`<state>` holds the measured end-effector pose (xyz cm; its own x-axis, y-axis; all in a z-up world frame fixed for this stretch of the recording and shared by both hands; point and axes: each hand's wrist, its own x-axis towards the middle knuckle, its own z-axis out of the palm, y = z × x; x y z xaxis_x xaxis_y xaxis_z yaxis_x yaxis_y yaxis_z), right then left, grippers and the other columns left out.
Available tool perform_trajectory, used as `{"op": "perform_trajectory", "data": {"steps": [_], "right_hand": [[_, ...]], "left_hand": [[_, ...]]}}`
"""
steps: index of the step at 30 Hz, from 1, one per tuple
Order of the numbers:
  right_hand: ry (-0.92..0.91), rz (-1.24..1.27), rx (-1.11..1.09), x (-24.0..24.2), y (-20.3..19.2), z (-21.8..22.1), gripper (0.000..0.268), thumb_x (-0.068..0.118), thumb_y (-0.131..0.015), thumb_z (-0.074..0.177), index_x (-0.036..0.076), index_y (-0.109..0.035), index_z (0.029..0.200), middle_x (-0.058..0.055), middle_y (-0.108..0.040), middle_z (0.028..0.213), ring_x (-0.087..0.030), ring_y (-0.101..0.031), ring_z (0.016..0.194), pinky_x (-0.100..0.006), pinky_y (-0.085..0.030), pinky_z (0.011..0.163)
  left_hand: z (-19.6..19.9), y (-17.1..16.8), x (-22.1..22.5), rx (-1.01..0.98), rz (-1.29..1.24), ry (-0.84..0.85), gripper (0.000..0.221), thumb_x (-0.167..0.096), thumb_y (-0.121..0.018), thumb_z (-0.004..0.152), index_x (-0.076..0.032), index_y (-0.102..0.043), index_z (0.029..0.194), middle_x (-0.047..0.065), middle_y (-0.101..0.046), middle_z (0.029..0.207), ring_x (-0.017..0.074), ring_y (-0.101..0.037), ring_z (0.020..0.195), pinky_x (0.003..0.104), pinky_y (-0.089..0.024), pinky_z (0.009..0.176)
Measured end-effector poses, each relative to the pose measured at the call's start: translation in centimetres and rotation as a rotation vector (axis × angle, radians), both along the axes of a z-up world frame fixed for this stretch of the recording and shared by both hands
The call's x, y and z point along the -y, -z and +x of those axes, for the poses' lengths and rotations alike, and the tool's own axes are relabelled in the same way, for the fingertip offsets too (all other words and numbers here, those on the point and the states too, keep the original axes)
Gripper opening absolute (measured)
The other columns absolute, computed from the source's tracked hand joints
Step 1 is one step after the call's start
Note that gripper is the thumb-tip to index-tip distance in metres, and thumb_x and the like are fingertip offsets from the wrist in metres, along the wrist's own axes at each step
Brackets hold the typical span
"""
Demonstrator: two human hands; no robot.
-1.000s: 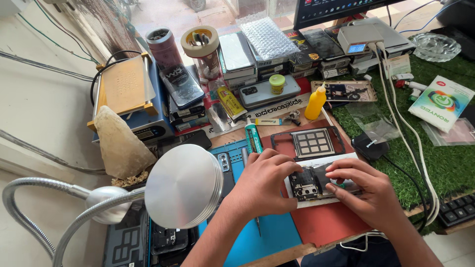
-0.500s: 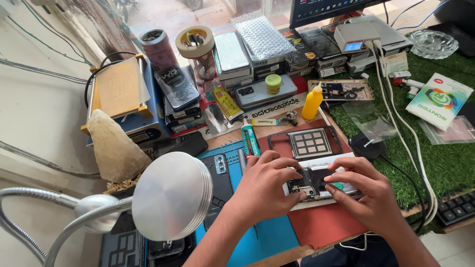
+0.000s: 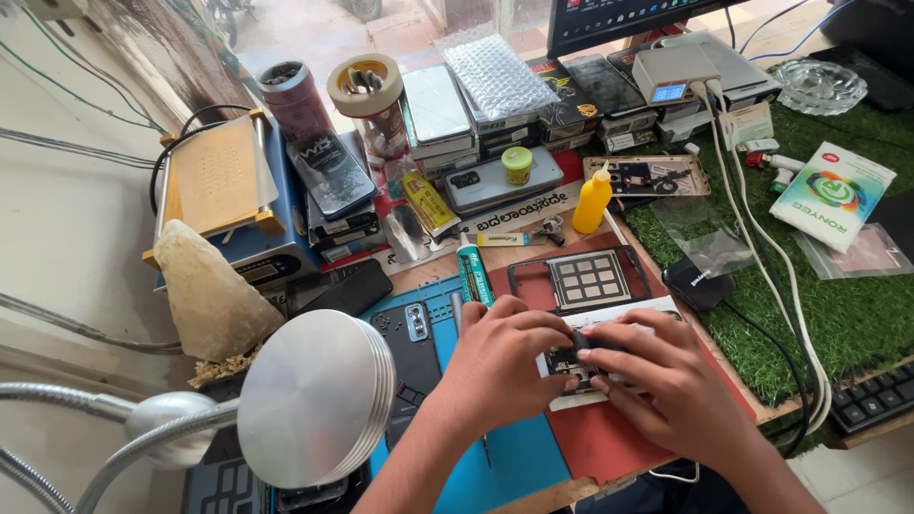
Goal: The person tests a smartphone screen by swiping and tapping, then disassembles the device by removing the back cover and internal components. They reassemble the phone by placing the back cover and internal parts back into the frame.
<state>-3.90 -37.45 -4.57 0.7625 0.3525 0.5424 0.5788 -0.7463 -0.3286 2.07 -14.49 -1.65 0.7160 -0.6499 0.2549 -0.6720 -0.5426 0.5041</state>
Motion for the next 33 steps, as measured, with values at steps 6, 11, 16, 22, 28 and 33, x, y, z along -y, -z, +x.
{"op": "perform_trajectory", "data": {"steps": [6, 11, 16, 22, 28, 33], "right_hand": [[-0.027, -0.095, -0.012, -0.3, 0.0, 0.1, 0.035, 0.023, -0.072, 0.081, 0.020, -0.074, 0.116, 0.001, -0.067, 0.133, -0.028, -0.055, 0.128, -0.046, -0.037, 0.104], [-0.004, -0.180, 0.036, -0.6, -0.2, -0.1, 0.032, 0.025, -0.070, 0.083, 0.020, -0.072, 0.114, 0.002, -0.066, 0.132, -0.027, -0.053, 0.127, -0.048, -0.032, 0.102], [-0.008, -0.229, 0.052, -1.0, -0.3, -0.1, 0.030, 0.029, -0.065, 0.088, 0.018, -0.069, 0.115, 0.000, -0.064, 0.132, -0.026, -0.052, 0.126, -0.048, -0.031, 0.102], [-0.002, -0.241, 0.051, -1.0, -0.1, -0.2, 0.034, 0.036, -0.062, 0.090, 0.018, -0.067, 0.118, -0.002, -0.062, 0.134, -0.027, -0.048, 0.130, -0.048, -0.028, 0.104], [0.029, -0.199, 0.106, -0.9, 0.1, -0.9, 0.042, 0.042, -0.061, 0.089, 0.021, -0.065, 0.126, -0.004, -0.055, 0.141, -0.028, -0.043, 0.135, -0.049, -0.026, 0.109], [0.036, -0.182, 0.118, -0.8, 0.1, -1.1, 0.046, 0.044, -0.061, 0.088, 0.022, -0.063, 0.128, -0.004, -0.053, 0.143, -0.028, -0.043, 0.135, -0.047, -0.025, 0.108]], "left_hand": [[1.0, -1.1, -1.5, 0.048, -0.191, 0.023, 0.043, -0.024, -0.088, 0.064, -0.011, -0.076, 0.103, 0.004, -0.072, 0.117, 0.0254, -0.058, 0.115, 0.043, -0.040, 0.093], [1.5, -2.3, -3.0, 0.104, -0.148, -0.145, 0.023, -0.007, -0.076, 0.080, -0.009, -0.075, 0.103, 0.007, -0.073, 0.110, 0.0292, -0.066, 0.108, 0.042, -0.052, 0.095], [0.3, -4.5, -5.4, -0.062, -0.077, -0.209, 0.027, -0.011, -0.075, 0.083, -0.009, -0.072, 0.111, 0.008, -0.072, 0.104, 0.0288, -0.069, 0.099, 0.042, -0.054, 0.085], [-4.4, -2.9, -9.8, 0.031, 0.094, -0.392, 0.025, -0.021, -0.075, 0.080, -0.017, -0.073, 0.105, 0.004, -0.074, 0.096, 0.0290, -0.069, 0.096, 0.046, -0.052, 0.082], [-6.2, 0.6, -11.7, -0.068, 0.368, -0.490, 0.032, -0.033, -0.078, 0.080, -0.018, -0.071, 0.108, 0.009, -0.071, 0.104, 0.0341, -0.066, 0.102, 0.052, -0.053, 0.088], [-8.1, 0.2, -9.5, -0.345, 0.342, -0.580, 0.054, -0.028, -0.085, 0.078, -0.007, -0.063, 0.122, 0.019, -0.067, 0.111, 0.0378, -0.067, 0.101, 0.048, -0.055, 0.086]]}}
